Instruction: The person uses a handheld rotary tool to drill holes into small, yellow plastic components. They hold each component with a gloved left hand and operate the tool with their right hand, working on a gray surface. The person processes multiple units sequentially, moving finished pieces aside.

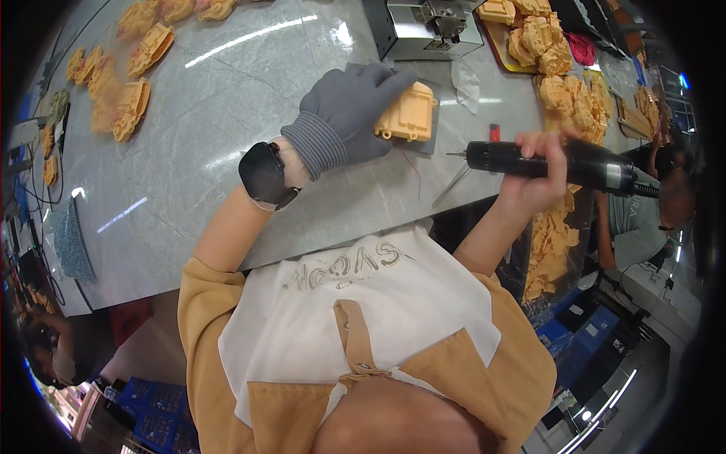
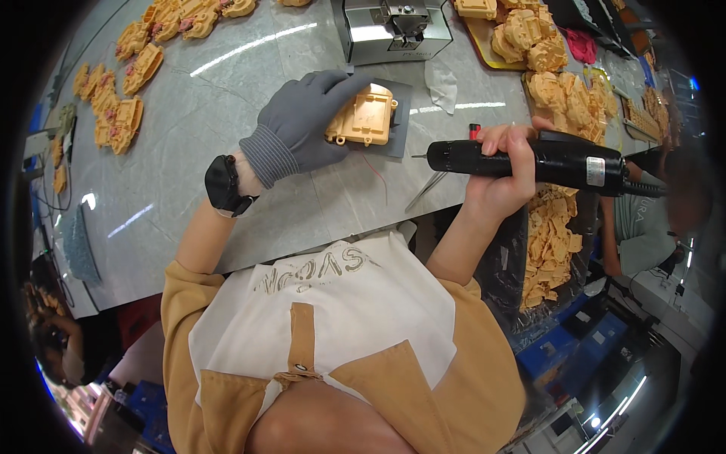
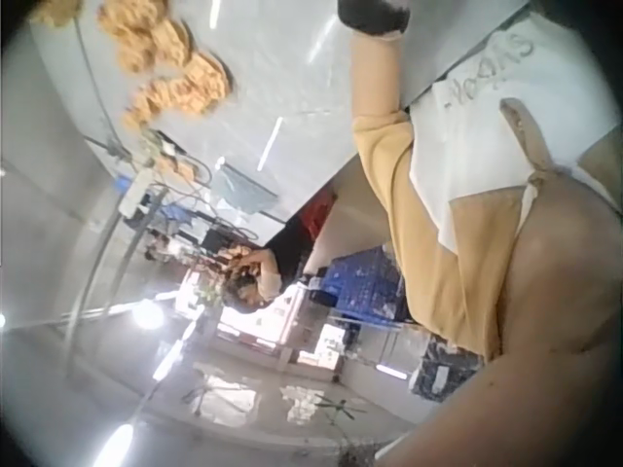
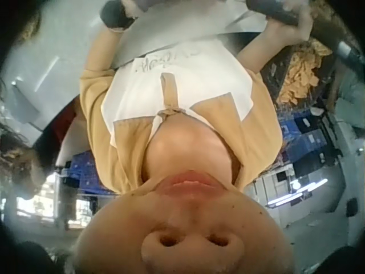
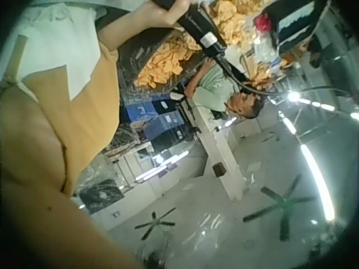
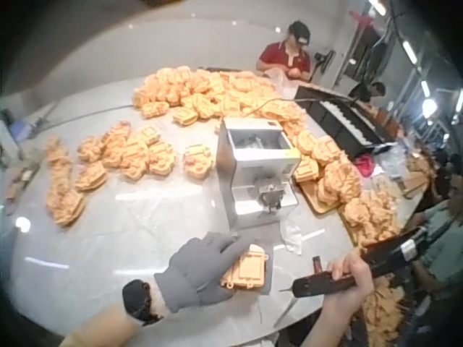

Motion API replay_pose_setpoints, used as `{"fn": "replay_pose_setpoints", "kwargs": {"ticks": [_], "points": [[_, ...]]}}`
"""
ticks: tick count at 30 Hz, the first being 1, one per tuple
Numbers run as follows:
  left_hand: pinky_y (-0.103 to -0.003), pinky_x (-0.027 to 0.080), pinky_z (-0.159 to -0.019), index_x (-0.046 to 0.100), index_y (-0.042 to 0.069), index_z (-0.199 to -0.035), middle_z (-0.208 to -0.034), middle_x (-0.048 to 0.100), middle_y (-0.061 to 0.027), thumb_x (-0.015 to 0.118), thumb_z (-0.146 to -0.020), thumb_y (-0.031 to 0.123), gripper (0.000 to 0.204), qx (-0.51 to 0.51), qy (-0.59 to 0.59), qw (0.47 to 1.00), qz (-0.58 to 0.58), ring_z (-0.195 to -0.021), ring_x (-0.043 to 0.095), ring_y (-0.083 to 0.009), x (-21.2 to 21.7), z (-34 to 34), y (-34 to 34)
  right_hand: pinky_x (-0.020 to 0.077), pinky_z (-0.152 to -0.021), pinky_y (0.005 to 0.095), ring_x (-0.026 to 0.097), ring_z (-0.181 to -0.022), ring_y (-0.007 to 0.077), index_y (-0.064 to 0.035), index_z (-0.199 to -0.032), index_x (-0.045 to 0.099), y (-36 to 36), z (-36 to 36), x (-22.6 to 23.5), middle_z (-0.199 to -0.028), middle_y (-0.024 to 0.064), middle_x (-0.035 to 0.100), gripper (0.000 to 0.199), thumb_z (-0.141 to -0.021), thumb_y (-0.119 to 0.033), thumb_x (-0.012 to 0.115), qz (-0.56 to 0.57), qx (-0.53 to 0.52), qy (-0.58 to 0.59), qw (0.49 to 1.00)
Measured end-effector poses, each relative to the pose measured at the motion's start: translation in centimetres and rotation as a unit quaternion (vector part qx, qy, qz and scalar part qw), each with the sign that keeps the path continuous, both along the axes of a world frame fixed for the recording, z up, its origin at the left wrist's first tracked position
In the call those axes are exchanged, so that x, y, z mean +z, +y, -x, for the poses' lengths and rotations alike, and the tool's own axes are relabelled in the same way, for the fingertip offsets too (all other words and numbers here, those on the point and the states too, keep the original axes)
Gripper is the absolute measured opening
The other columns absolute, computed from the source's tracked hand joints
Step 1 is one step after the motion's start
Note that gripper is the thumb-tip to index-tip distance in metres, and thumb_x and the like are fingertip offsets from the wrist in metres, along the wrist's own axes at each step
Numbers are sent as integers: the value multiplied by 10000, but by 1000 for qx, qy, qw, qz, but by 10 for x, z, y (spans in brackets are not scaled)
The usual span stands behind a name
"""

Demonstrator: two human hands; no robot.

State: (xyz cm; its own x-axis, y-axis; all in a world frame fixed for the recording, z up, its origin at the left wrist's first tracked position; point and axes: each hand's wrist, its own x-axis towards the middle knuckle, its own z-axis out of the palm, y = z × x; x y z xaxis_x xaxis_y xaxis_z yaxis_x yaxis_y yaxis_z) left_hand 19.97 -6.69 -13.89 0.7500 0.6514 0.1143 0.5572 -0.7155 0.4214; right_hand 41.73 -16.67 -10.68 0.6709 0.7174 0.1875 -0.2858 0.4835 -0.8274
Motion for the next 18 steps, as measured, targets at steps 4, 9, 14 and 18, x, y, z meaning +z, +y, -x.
{"fn": "replay_pose_setpoints", "kwargs": {"ticks": [4,9,14,18], "points": [[-374,512,-773,373,220,-1310,-1161,506,-105,803,-577,346,859,27,8,998,-48,-977,567,-278,-3,-4,0,398,-598,315,450,-542,154,-14,-1114,425,0,-2,-1,-639,39,452,371,-760,-17,534,3,-7,-9,1000],[-383,514,-780,386,224,-1294,-1173,501,-94,826,-543,369,883,48,21,994,-98,-995,562,-270,-2,-15,1,402,-592,315,451,-538,154,-16,-1110,426,-1,-2,-2,-638,40,449,365,-760,-17,532,6,-11,-19,1000],[-378,497,-817,393,170,-1281,-1179,492,-87,833,-521,364,900,32,8,988,-151,-1017,550,-274,-11,-24,14,408,-590,321,455,-537,155,-23,-1100,432,3,3,-1,-636,41,448,355,-761,-22,535,9,-11,-10,1000],[-364,468,-868,392,115,-1271,-1177,486,-93,823,-528,369,895,26,20,999,-36,-1044,531,-301,-10,-19,11,416,-583,329,454,-520,157,-25,-1106,426,10,4,5,-633,46,447,368,-758,-29,543,-10,-7,-40,999]]}}
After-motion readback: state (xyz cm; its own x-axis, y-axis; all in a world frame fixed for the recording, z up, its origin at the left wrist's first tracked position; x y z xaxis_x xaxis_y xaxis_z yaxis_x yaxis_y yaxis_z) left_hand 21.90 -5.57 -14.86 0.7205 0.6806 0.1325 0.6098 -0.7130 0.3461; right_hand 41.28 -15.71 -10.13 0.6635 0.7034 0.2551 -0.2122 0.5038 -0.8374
